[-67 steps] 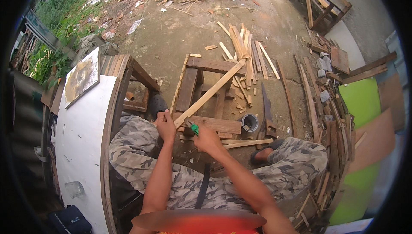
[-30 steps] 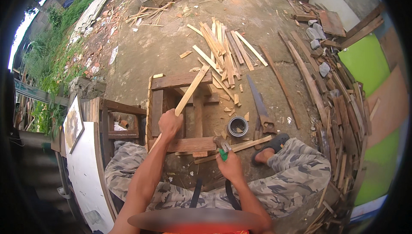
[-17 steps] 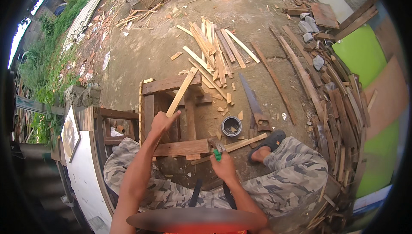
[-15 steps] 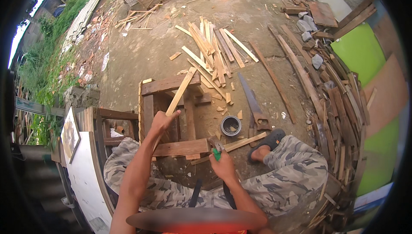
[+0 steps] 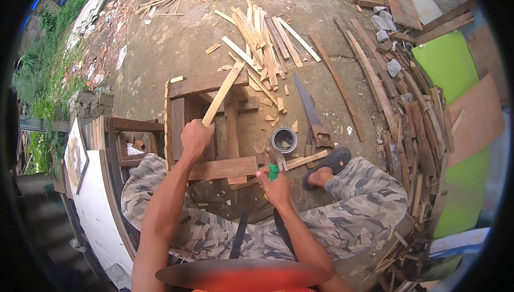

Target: The person assembles a small wooden structure by hammering nails into wooden planks. They repeatedly position planks, hammer nails, and adjust the frame while sitting on the ground.

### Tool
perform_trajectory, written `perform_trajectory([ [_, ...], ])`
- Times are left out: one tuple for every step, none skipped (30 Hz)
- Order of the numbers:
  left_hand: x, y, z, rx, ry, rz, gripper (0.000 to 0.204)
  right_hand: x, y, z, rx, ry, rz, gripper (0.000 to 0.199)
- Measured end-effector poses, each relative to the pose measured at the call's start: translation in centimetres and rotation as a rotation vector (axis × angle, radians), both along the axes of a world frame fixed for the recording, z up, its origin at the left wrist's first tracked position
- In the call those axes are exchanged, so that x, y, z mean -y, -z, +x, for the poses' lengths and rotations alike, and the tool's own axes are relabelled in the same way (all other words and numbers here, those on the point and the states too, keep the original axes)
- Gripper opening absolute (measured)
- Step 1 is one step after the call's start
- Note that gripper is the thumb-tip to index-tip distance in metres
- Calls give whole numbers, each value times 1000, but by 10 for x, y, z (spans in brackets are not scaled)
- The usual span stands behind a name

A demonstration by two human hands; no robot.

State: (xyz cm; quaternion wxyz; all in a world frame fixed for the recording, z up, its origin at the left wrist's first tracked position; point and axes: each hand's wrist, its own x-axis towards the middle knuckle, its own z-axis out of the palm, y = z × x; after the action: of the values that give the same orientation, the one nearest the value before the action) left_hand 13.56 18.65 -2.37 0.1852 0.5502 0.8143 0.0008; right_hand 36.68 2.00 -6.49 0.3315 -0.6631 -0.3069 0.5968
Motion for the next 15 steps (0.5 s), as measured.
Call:
perform_trajectory([
  [1,2,-1,11,5,21,46,-1,4,-2,16,14,64,33],
  [1,3,-2,21,11,41,50,-3,7,-3,6,34,161,40],
  [1,5,-3,25,14,48,54,-4,11,-5,-5,54,225,47],
  [2,6,-4,50,29,73,57,-6,15,-5,-82,78,146,63],
  [1,6,-5,68,43,85,61,-7,19,-8,-146,78,215,63],
  [2,6,-6,77,61,98,65,-9,22,-9,-193,101,241,63],
  [4,6,-7,118,52,117,65,-11,26,-11,-242,125,255,63],
  [6,5,-8,152,45,140,65,-13,29,-13,-271,124,304,62],
  [8,5,-9,187,38,161,64,-14,32,-14,-217,111,264,56],
  [10,6,-10,193,55,162,64,-16,34,-15,-179,81,254,51],
  [12,6,-11,201,72,164,64,-17,36,-15,-119,66,238,47],
  [15,7,-12,208,89,164,65,-17,38,-15,-170,62,221,42],
  [18,8,-13,201,118,138,64,-18,39,-15,-202,72,200,37],
  [23,9,-15,192,147,109,65,-18,40,-15,-235,82,176,33],
  [29,11,-18,178,173,84,67,-19,40,-15,-256,81,174,31],
])
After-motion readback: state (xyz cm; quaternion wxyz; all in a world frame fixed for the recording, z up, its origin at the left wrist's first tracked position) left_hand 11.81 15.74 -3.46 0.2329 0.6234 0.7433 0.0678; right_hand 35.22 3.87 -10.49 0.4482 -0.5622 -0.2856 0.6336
